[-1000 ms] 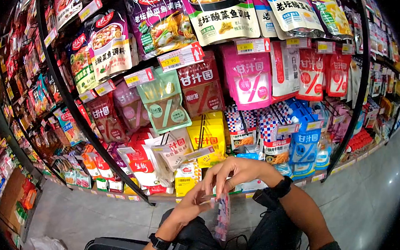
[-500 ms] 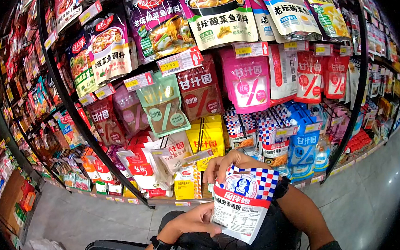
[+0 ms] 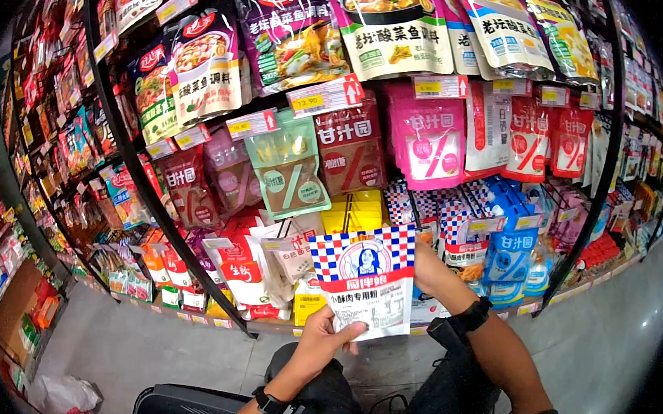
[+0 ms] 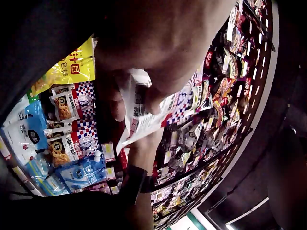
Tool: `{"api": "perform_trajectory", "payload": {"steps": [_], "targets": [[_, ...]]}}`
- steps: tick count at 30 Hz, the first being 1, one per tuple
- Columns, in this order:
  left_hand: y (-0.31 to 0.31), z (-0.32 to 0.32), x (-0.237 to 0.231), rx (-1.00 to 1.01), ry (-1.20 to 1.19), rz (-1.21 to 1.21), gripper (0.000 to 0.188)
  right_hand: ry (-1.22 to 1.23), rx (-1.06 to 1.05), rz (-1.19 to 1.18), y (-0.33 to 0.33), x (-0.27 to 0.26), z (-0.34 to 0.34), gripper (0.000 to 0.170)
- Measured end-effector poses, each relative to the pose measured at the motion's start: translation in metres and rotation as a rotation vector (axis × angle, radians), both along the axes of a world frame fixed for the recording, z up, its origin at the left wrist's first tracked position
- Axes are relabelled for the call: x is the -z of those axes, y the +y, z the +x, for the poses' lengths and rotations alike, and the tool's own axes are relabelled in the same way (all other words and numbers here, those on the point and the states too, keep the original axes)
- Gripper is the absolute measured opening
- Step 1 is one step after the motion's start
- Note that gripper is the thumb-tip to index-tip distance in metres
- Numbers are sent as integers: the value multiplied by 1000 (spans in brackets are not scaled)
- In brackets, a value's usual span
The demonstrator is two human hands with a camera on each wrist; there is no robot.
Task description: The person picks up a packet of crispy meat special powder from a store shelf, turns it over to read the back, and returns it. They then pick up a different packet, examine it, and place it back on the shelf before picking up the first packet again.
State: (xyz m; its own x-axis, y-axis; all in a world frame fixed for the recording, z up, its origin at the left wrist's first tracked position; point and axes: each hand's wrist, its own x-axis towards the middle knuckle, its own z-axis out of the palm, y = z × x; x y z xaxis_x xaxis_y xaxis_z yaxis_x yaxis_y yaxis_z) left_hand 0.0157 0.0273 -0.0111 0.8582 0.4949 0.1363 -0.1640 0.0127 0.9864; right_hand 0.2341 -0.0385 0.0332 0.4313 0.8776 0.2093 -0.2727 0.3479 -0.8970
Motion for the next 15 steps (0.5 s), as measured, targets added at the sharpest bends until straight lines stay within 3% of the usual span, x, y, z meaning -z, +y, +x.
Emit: {"api": "perform_trajectory", "payload": {"steps": [2, 4, 7, 15], "targets": [[2, 1, 1, -96, -6, 15, 25, -80, -24, 12, 8, 7, 9, 33], [4, 1, 2, -122, -25, -10, 25, 41, -151, 52, 10, 9, 11, 32], [4, 0, -1, -201, -1, 6, 23, 3, -195, 24, 9, 5, 11, 33], [3, 0, -1, -202, 4, 4, 24, -16, -196, 24, 9, 5, 7, 34]]}}
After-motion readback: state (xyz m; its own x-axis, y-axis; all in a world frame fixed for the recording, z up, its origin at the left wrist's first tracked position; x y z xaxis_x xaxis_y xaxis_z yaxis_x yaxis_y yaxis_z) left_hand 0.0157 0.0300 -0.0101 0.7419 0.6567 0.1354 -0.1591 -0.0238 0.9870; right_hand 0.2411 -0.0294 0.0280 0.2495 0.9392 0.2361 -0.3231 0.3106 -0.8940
